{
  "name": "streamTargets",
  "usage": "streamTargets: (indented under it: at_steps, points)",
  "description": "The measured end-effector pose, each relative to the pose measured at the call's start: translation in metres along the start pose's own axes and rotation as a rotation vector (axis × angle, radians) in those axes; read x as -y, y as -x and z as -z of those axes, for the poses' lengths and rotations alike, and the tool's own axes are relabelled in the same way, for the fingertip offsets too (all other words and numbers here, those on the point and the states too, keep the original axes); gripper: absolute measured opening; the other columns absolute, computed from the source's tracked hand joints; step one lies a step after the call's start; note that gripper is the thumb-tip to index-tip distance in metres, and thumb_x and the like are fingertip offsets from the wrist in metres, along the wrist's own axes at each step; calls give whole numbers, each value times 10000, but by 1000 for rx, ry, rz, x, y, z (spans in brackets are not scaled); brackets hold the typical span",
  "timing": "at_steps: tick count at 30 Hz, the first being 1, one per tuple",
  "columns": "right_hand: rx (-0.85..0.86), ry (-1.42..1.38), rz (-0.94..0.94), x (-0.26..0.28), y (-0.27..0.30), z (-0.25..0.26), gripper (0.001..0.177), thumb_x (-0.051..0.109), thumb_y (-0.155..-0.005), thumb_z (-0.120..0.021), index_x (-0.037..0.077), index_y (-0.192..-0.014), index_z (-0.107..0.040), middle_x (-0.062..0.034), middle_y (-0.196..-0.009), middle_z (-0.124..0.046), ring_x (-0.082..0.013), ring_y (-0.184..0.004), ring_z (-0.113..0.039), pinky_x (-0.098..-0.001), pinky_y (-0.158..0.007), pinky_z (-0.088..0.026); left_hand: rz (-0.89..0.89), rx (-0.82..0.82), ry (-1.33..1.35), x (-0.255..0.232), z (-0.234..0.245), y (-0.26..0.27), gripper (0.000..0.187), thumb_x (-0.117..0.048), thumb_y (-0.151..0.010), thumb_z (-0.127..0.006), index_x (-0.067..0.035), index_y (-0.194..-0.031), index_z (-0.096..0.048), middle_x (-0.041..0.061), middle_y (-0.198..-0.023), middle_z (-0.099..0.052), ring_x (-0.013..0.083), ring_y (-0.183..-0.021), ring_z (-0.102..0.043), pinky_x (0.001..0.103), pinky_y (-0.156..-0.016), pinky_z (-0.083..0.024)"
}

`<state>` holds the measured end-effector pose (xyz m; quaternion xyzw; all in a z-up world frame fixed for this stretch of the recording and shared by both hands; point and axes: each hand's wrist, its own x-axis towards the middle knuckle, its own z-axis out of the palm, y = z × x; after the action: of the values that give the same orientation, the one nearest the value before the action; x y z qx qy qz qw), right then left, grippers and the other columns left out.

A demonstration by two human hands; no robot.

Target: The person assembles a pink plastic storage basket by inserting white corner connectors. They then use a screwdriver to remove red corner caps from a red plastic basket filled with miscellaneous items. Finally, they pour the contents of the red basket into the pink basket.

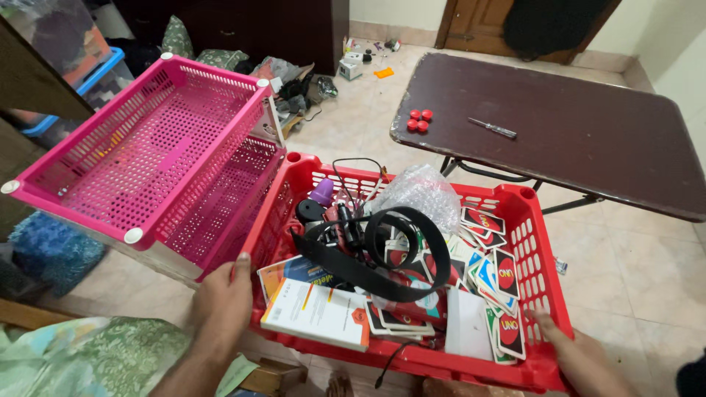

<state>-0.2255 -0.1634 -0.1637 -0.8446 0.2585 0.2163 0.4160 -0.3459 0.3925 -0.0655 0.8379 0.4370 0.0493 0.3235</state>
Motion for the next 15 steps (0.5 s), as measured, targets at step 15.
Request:
streamTargets:
  at_steps: [15]
  points:
    - [11,72,109,-45,-24,2,529,321,-986,-683,137,-1483,-688,-208,-1242,-767,-393,-1108,-667,-497,-960,-496,-37,-95,235,33,-8,35,519,-511,-988,-552,-46,-1063,-770,202,-741,-722,296,-676,-703,439,-678,-521]
